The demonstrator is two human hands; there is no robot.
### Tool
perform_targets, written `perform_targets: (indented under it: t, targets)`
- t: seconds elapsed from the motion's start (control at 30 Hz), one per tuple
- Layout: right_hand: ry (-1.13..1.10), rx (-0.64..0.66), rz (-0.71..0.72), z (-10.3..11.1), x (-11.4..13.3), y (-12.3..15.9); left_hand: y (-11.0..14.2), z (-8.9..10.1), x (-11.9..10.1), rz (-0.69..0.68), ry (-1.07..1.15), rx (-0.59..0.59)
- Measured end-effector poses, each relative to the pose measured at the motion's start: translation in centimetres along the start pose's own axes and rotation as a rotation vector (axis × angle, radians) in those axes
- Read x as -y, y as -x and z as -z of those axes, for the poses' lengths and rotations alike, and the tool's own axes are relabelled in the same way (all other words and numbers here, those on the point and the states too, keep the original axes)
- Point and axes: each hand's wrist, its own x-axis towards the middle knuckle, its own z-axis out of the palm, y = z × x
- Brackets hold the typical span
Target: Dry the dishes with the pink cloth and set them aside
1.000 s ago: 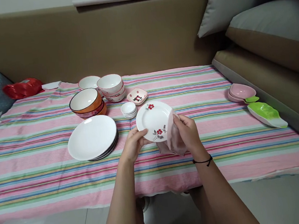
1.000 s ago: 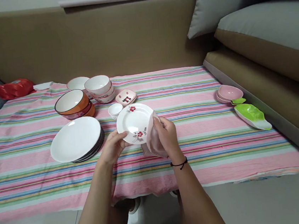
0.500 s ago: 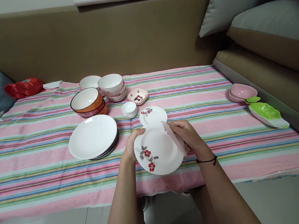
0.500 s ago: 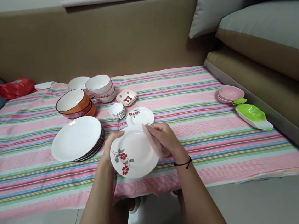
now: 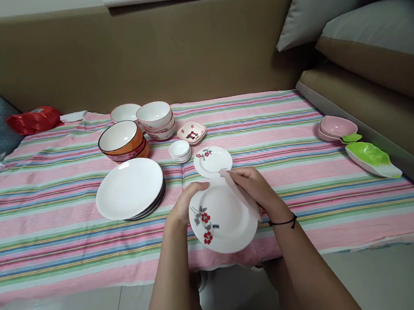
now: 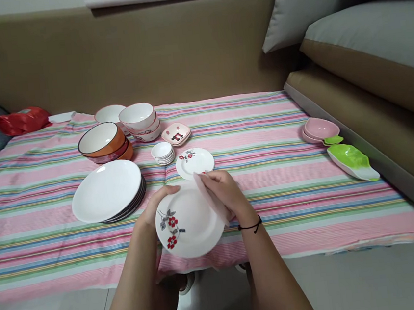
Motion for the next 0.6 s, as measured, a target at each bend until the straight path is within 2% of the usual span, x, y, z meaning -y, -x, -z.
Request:
perform_targets:
  t: [0.07,0.17,0.3,0.47,0.6]
  targets:
    - [-0.012,-0.110,-0.016,0.3,-0.3,-0.1,-0.6,0.2,0.3,0.023,0.117,-0.052]
    - [-0.010,-0.213,-0.009,0.4,-0.7,-0.3,-1.8,0.4,1.0,-0.111,0.174,-0.157]
    - [-0.036,-0.278,-0.014,-0.4,-1.1,-0.4,-2.7,0.3,1.6,-0.220,0.209,-0.193]
    - [-0.127,-0.362,0.011,-1.5,-1.2,-0.7,-2.3,-0.6,1.4,-0.253,0.253,-0.059]
    - [-0.173,-0.372,0.012,-1.3,-1.5,-0.8,-2.0,-0.8,1.2,-0.247,0.191,0.003]
